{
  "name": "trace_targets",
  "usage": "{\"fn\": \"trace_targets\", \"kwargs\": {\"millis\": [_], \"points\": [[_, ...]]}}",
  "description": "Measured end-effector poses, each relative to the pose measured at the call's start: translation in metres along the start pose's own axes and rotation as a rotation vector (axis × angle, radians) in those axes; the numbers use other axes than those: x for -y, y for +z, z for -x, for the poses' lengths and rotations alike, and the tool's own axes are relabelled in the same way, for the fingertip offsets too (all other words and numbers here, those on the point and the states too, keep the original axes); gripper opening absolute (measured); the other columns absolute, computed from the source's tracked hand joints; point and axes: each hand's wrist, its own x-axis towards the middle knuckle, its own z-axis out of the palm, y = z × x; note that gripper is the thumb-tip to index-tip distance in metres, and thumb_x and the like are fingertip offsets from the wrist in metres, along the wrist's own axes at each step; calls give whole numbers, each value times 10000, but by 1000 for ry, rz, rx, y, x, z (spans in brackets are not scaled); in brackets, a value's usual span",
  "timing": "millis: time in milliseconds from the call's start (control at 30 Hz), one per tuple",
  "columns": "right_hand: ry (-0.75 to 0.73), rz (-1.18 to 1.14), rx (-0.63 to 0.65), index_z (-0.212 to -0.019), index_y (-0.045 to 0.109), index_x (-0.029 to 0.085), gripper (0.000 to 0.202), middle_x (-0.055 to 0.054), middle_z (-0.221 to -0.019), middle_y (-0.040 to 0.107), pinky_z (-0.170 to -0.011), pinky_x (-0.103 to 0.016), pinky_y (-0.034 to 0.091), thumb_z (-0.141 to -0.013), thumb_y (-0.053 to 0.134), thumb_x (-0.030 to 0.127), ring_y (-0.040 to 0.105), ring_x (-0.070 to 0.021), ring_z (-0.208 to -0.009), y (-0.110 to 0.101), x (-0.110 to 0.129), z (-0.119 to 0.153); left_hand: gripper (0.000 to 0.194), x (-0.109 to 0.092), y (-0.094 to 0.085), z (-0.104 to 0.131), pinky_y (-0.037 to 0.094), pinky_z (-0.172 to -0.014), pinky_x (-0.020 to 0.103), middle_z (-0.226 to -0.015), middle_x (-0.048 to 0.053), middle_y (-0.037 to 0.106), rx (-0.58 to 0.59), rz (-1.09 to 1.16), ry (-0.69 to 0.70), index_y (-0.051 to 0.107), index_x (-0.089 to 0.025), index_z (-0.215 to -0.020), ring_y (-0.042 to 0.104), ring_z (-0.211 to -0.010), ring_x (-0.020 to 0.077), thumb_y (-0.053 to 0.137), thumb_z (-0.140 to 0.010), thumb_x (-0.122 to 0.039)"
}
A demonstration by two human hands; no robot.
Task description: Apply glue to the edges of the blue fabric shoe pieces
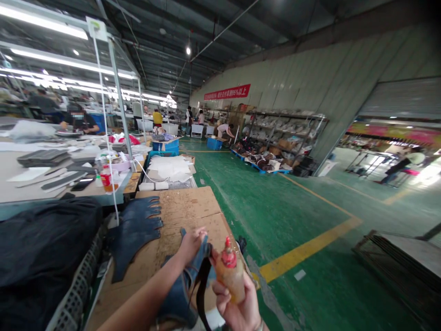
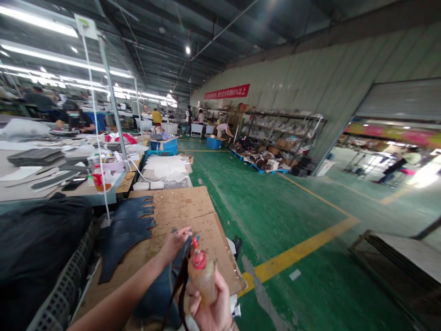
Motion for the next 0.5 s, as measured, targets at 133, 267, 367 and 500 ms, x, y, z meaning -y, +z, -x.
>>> {"fn": "trace_targets", "kwargs": {"millis": [133,267,367,500], "points": [[-7,-59,57,-1169,595,239,559,-34,-1106,720,-403,-39,355,-661,781,381,387,12,-459,11,13,10,379,-26,-27,12,403,-1024,377,-1178,103,665,232,332,79,663,-171,-1127,547,-1186,274,519,-832,-361],[-18,-27,48,-1261,533,185,665,-96,-1107,723,-374,-52,339,-684,740,441,372,-4,-450,13,19,9,358,-48,-33,16,499,-854,330,-903,43,725,477,486,-36,713,-166,-953,653,-898,249,745,-603,-235],[-32,-62,14,-1253,550,159,652,-136,-1137,706,-386,-77,404,-679,747,398,425,-21,-476,13,27,6,167,-53,-30,20,508,-761,292,-764,18,711,432,510,-151,724,-158,-801,654,-797,226,689,-665,-249],[-47,-62,8,-1218,569,141,607,-119,-1129,703,-414,-69,422,-666,756,310,451,-23,-511,13,39,5,154,-56,-28,33,509,-703,291,-710,18,705,238,483,-250,718,-183,-718,645,-764,234,691,-692,-332]]}}
